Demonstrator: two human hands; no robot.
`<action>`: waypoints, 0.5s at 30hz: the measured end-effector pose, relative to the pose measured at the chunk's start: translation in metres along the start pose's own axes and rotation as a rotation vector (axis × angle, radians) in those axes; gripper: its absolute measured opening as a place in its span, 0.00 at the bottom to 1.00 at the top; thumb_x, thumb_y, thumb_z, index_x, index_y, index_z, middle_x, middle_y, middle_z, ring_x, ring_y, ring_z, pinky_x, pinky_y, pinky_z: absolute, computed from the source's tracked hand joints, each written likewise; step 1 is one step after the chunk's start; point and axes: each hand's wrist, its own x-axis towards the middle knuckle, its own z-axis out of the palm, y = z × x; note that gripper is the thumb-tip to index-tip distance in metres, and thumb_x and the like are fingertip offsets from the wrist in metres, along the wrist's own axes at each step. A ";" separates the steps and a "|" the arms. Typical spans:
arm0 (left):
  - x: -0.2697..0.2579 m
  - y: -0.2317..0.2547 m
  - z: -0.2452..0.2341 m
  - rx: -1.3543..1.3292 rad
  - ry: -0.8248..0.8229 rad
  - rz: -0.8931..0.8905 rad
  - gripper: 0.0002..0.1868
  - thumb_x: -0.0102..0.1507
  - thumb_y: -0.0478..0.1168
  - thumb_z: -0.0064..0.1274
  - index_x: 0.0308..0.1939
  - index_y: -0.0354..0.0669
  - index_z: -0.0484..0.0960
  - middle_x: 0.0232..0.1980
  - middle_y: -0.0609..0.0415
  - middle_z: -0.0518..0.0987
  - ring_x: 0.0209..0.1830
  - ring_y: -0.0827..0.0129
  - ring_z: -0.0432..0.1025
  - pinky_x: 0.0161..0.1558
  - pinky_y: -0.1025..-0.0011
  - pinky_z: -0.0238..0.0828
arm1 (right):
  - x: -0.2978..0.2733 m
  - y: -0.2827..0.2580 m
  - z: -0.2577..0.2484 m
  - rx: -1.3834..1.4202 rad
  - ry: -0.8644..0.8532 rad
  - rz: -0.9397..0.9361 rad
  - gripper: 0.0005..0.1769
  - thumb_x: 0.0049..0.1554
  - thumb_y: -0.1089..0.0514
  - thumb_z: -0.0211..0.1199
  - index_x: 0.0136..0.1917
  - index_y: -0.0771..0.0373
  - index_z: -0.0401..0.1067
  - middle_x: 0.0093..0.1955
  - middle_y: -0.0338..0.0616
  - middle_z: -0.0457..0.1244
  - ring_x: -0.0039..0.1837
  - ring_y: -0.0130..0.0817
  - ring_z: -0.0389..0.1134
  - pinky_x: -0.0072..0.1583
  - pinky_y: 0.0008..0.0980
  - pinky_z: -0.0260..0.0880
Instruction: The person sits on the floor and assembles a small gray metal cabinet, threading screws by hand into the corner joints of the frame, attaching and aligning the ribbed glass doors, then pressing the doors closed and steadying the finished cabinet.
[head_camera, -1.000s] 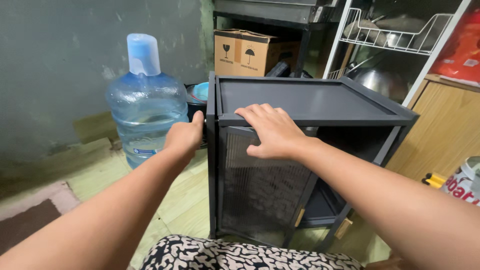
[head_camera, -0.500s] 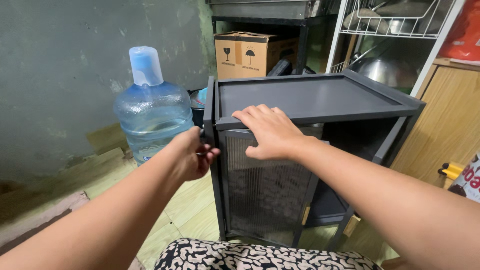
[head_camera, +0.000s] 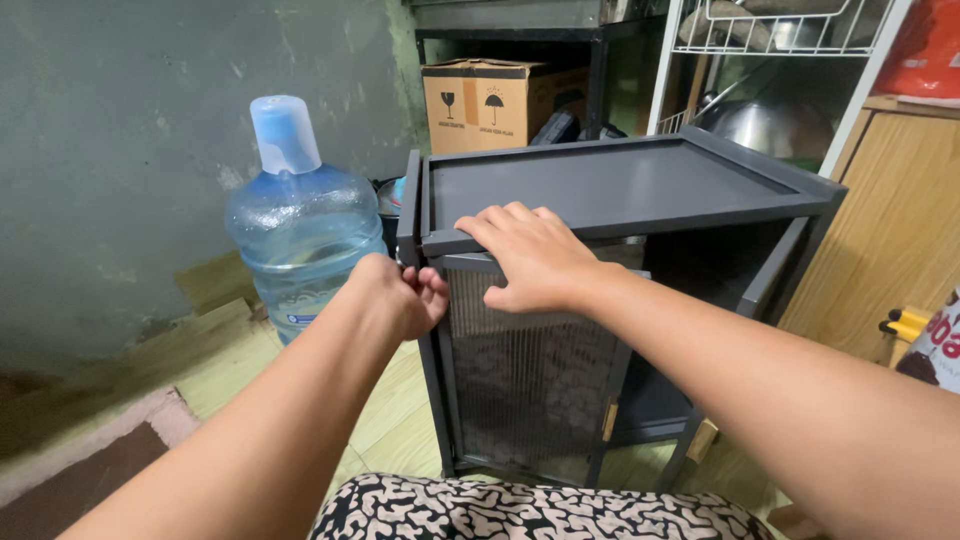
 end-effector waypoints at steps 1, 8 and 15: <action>-0.001 -0.001 0.000 -0.027 0.000 0.003 0.19 0.71 0.45 0.36 0.25 0.44 0.64 0.23 0.55 0.70 0.20 0.69 0.70 0.25 0.71 0.71 | 0.001 0.000 0.000 -0.002 -0.001 0.000 0.48 0.41 0.51 0.70 0.73 0.58 0.59 0.68 0.48 0.59 0.71 0.45 0.57 0.67 0.46 0.56; -0.006 0.005 -0.005 0.030 -0.141 0.020 0.25 0.70 0.55 0.41 0.25 0.43 0.64 0.26 0.54 0.70 0.23 0.67 0.69 0.30 0.65 0.77 | 0.001 0.000 0.000 0.002 0.003 -0.009 0.48 0.41 0.51 0.71 0.73 0.58 0.59 0.68 0.48 0.59 0.71 0.46 0.56 0.67 0.46 0.56; 0.027 0.014 -0.005 0.097 -0.253 -0.032 0.19 0.71 0.39 0.34 0.24 0.42 0.66 0.26 0.53 0.72 0.25 0.68 0.71 0.33 0.61 0.81 | 0.001 0.001 0.001 0.000 0.028 -0.020 0.47 0.41 0.51 0.70 0.72 0.58 0.61 0.67 0.46 0.60 0.70 0.45 0.58 0.66 0.45 0.57</action>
